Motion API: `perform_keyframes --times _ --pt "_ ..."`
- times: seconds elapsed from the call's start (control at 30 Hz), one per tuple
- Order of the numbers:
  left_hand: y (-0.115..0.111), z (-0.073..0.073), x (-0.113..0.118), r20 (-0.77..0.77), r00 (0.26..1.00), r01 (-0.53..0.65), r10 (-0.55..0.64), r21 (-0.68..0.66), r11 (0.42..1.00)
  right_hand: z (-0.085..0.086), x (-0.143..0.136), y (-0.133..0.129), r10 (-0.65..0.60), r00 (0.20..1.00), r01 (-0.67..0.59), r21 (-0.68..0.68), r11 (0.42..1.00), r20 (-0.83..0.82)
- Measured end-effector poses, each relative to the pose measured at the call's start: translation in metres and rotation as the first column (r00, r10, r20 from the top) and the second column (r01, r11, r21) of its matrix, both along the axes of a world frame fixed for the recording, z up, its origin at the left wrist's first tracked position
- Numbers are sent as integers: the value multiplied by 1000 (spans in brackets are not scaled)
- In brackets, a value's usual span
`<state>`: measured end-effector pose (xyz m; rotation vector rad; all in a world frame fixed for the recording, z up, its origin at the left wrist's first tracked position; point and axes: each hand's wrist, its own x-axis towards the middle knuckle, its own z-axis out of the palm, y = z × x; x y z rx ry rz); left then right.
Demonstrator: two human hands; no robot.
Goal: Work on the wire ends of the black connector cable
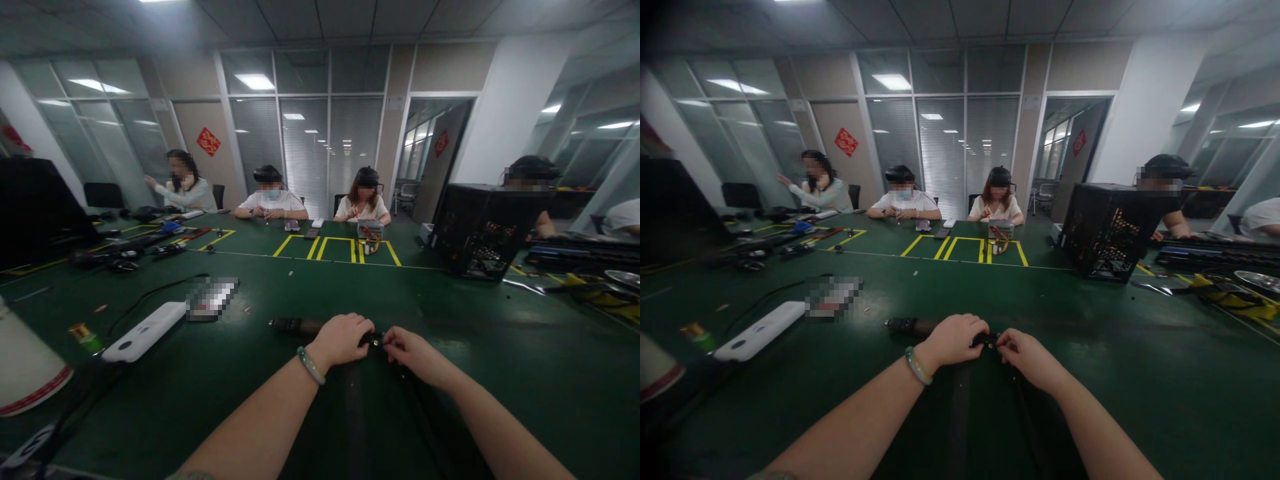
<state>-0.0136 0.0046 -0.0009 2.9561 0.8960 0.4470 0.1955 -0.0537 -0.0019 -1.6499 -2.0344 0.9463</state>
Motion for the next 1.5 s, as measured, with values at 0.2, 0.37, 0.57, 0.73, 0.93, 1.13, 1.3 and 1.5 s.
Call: perform_keyframes --times 0.2,0.37,0.57,0.73,0.93,1.13,1.3,1.5 --pt "1 -2 7 -7 999 -35 35 18 999 -8 11 -2 -64 995 61 -41 997 -75" --pt "-4 -5 17 -13 997 -79 80 59 995 -14 10 1 -126 992 126 28 992 1" --pt "-4 -5 19 -48 995 -82 84 36 996 -14 6 3 -126 992 127 152 980 -14" --pt "-3 -4 14 -29 999 -43 43 15 999 -8 1 4 -139 988 125 187 974 61" --pt "-2 -5 9 21 999 46 -46 14 999 -7 -7 3 -105 991 85 205 975 86" --pt "-1 -6 10 26 998 50 -51 26 998 -12 -5 3 -108 993 102 148 984 36" --pt "0 -8 13 9 1000 29 -30 33 999 -20 1 6 -128 992 127 110 986 1" --pt "3 -9 12 7 999 38 -38 51 998 -17 3 5 -105 994 103 63 993 20"
